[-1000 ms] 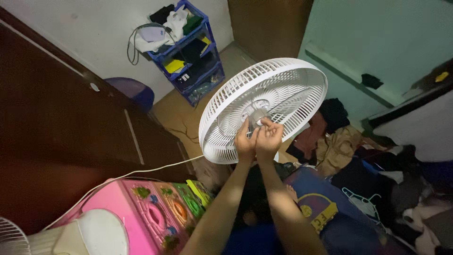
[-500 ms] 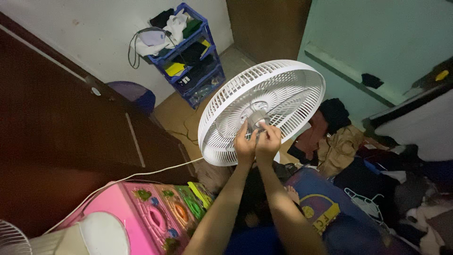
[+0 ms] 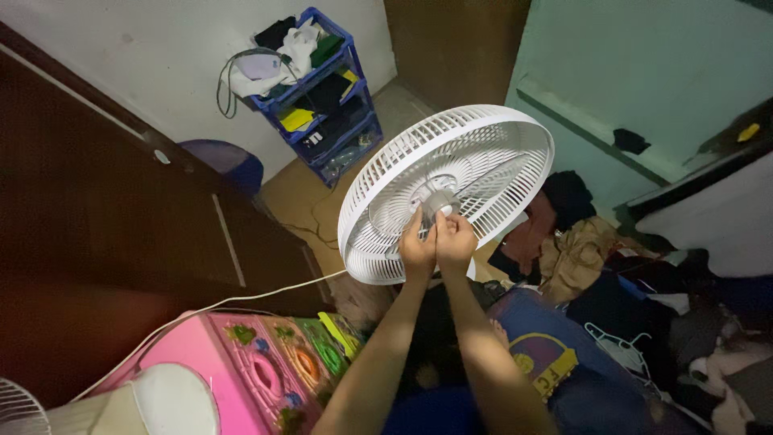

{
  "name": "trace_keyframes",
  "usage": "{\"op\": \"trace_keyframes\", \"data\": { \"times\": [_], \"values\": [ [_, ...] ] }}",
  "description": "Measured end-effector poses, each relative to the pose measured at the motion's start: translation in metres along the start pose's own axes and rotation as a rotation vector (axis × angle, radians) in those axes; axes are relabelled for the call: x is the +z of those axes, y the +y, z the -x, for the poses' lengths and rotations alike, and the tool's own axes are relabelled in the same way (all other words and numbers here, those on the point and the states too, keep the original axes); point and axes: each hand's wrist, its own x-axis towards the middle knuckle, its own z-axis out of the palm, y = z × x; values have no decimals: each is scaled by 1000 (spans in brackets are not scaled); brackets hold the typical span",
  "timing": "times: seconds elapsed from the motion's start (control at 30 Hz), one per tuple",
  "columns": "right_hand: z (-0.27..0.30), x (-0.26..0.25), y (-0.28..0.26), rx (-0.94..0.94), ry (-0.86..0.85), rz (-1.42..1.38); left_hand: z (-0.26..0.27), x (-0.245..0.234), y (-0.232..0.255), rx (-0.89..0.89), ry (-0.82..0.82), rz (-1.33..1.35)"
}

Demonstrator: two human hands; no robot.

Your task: The person reassembles a white electric fan by attaching the front grille to the fan head and securing it with a central knob. The person then adjusts the fan's position and briefly touches a second fan on a pink storage unit.

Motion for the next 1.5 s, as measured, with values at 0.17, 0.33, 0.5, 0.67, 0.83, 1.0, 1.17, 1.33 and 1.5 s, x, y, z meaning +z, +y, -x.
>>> {"op": "trace_keyframes", "data": {
  "times": [0.17,0.33,0.5,0.67,0.83,1.0,1.17,1.33,1.5],
  "values": [
    [5,-5,6,-517,128,95,5,-4,4,2,1,50],
    [0,-3,9,-38,76,-96,-1,-7,7,46,-12,30],
    [-3,-6,17,-417,60,74,-1,-10,9,63,-23,2],
    [-3,-8,19,-171,-8,-175,1,-14,15,24,-26,50],
    [-8,-6,17,-153,-7,202,1,-12,14,18,-21,23],
    [-13,-10,20,-220,29,-79,-1,-9,11,58,3,14],
    [-22,-8,24,-115,-6,310,2,-7,7,34,-15,-8],
    [-21,-2,19,-287,38,237,-4,-4,7,-41,-34,-13],
    [-13,-5,20,-226,112,199,-4,-7,7,60,-4,-25]
  ]
}}
